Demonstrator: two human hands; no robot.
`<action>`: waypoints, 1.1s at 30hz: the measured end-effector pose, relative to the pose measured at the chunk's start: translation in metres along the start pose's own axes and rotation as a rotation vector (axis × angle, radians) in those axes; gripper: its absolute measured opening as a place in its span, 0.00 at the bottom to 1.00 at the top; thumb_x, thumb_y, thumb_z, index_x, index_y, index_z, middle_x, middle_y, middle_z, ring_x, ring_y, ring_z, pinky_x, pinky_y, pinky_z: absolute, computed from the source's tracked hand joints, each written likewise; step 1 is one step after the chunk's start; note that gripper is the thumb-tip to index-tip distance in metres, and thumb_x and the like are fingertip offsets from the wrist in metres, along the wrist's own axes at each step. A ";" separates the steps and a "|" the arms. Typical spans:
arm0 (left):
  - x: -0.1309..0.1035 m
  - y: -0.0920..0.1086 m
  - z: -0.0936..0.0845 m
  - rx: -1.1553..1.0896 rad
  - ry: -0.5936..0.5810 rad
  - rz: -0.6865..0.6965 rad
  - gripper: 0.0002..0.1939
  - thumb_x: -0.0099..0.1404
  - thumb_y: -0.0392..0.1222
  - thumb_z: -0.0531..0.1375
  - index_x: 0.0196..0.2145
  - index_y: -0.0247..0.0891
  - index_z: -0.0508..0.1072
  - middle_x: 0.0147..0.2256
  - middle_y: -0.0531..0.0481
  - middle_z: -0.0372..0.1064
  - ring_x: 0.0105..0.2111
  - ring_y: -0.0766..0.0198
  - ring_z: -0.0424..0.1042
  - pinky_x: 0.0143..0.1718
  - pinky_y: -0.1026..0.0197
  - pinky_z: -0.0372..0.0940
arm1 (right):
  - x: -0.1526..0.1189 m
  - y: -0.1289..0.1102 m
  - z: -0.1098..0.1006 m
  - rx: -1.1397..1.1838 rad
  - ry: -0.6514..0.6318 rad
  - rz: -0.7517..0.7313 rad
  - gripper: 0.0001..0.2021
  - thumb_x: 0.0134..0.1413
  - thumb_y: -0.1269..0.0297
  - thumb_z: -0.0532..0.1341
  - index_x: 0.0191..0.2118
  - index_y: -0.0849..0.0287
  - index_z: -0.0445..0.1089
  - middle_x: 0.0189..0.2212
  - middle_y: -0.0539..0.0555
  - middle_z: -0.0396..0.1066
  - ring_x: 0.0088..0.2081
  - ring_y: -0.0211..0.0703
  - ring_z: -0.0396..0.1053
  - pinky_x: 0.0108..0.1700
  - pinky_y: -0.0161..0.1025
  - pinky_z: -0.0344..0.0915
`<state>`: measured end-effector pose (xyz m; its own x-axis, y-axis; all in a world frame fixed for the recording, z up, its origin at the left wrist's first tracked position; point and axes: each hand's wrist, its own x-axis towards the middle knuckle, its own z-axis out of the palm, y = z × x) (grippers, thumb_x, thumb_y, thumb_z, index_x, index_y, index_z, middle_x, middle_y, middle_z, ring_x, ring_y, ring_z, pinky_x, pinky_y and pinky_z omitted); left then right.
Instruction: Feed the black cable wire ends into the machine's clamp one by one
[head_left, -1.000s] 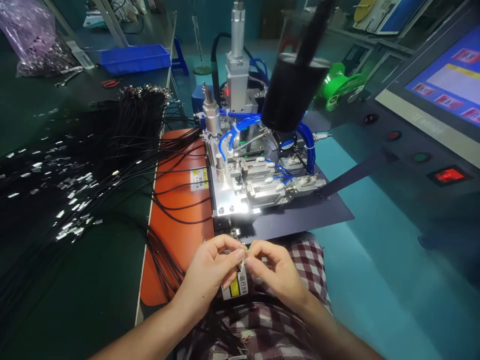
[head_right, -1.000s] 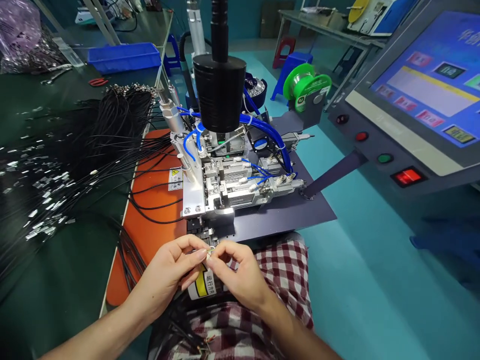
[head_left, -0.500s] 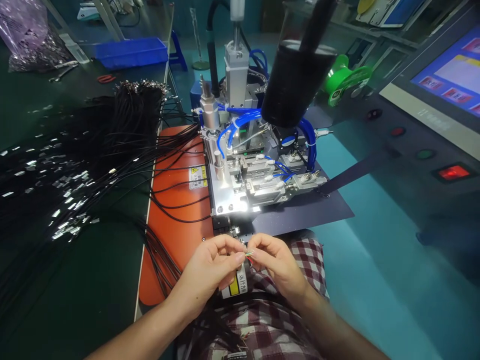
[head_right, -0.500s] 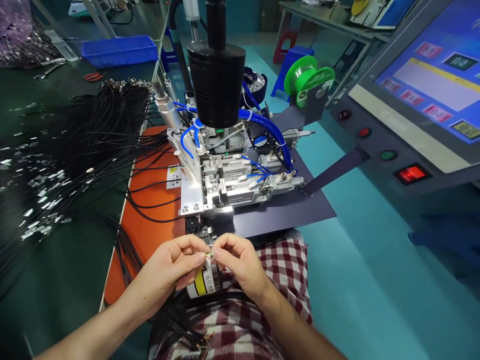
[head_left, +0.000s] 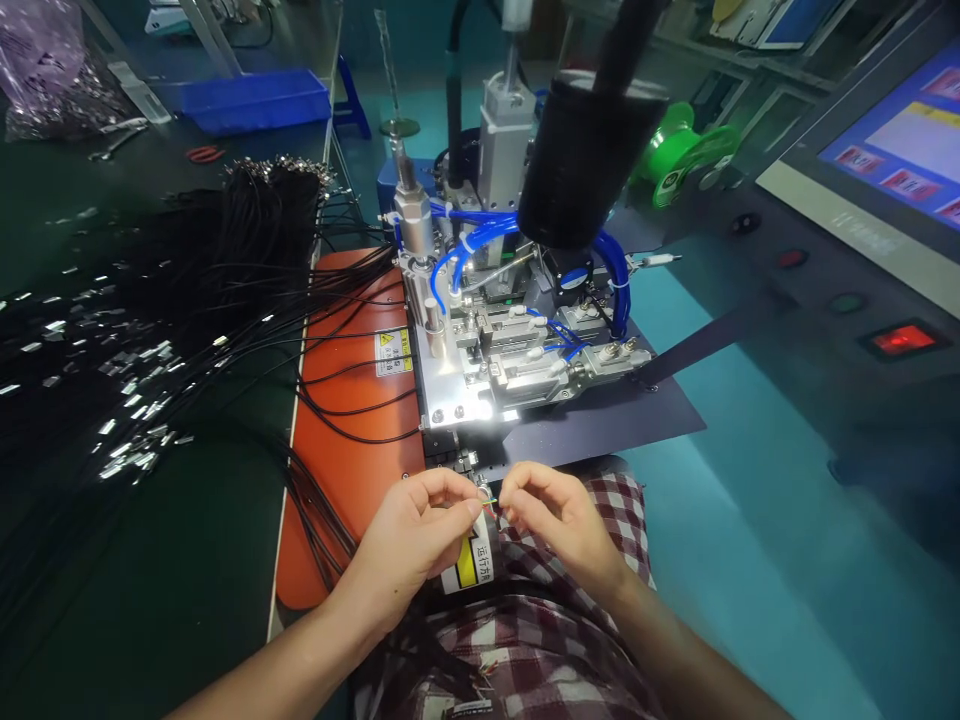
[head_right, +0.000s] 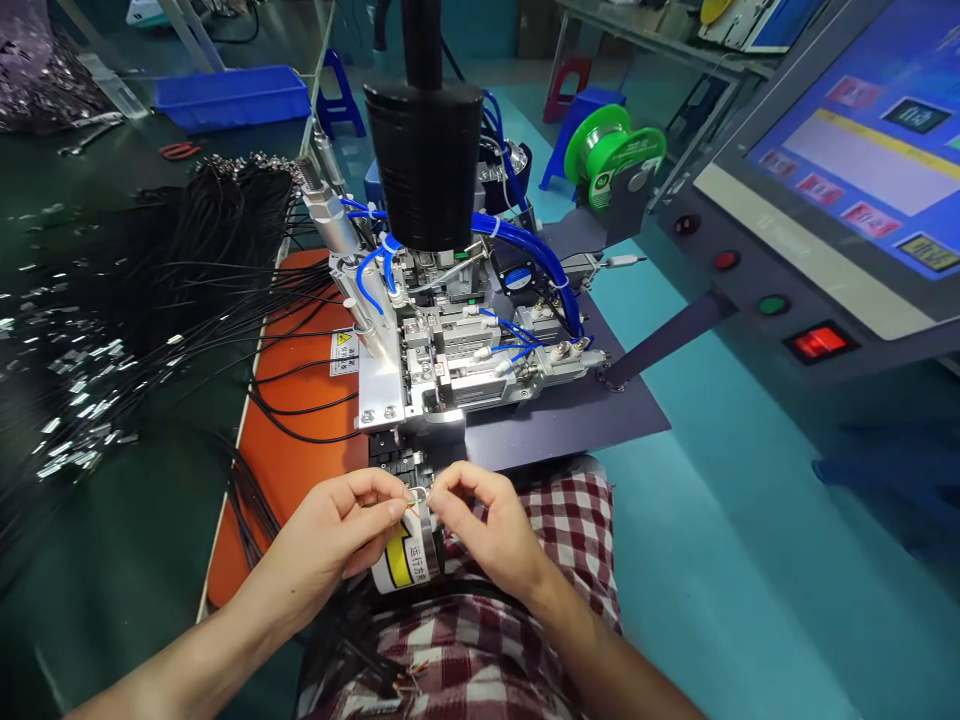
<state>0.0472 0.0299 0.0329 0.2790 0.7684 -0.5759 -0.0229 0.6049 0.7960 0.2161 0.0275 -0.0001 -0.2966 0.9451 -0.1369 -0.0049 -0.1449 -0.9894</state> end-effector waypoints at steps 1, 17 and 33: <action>0.000 0.000 0.000 -0.006 -0.001 0.007 0.08 0.58 0.42 0.60 0.29 0.34 0.67 0.14 0.62 0.51 0.13 0.77 0.46 0.14 0.70 0.39 | -0.002 0.000 0.003 -0.001 0.002 0.013 0.08 0.56 0.63 0.57 0.27 0.59 0.65 0.23 0.48 0.62 0.25 0.36 0.58 0.29 0.34 0.58; 0.000 0.003 0.000 -0.119 -0.006 -0.001 0.07 0.57 0.40 0.61 0.28 0.33 0.67 0.14 0.62 0.51 0.12 0.78 0.46 0.14 0.71 0.38 | -0.001 -0.008 0.013 -0.001 0.085 0.070 0.07 0.52 0.64 0.59 0.28 0.61 0.67 0.22 0.48 0.62 0.24 0.34 0.57 0.26 0.33 0.58; 0.001 0.002 0.000 -0.092 0.003 -0.007 0.09 0.57 0.42 0.61 0.27 0.34 0.65 0.14 0.63 0.50 0.13 0.78 0.46 0.14 0.71 0.39 | -0.001 -0.014 0.018 -0.593 0.140 -0.227 0.06 0.57 0.66 0.55 0.29 0.57 0.65 0.25 0.51 0.68 0.27 0.40 0.63 0.32 0.37 0.56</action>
<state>0.0474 0.0319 0.0340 0.2767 0.7644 -0.5823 -0.1086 0.6269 0.7715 0.1997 0.0234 0.0147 -0.2229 0.9682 0.1136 0.4873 0.2116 -0.8472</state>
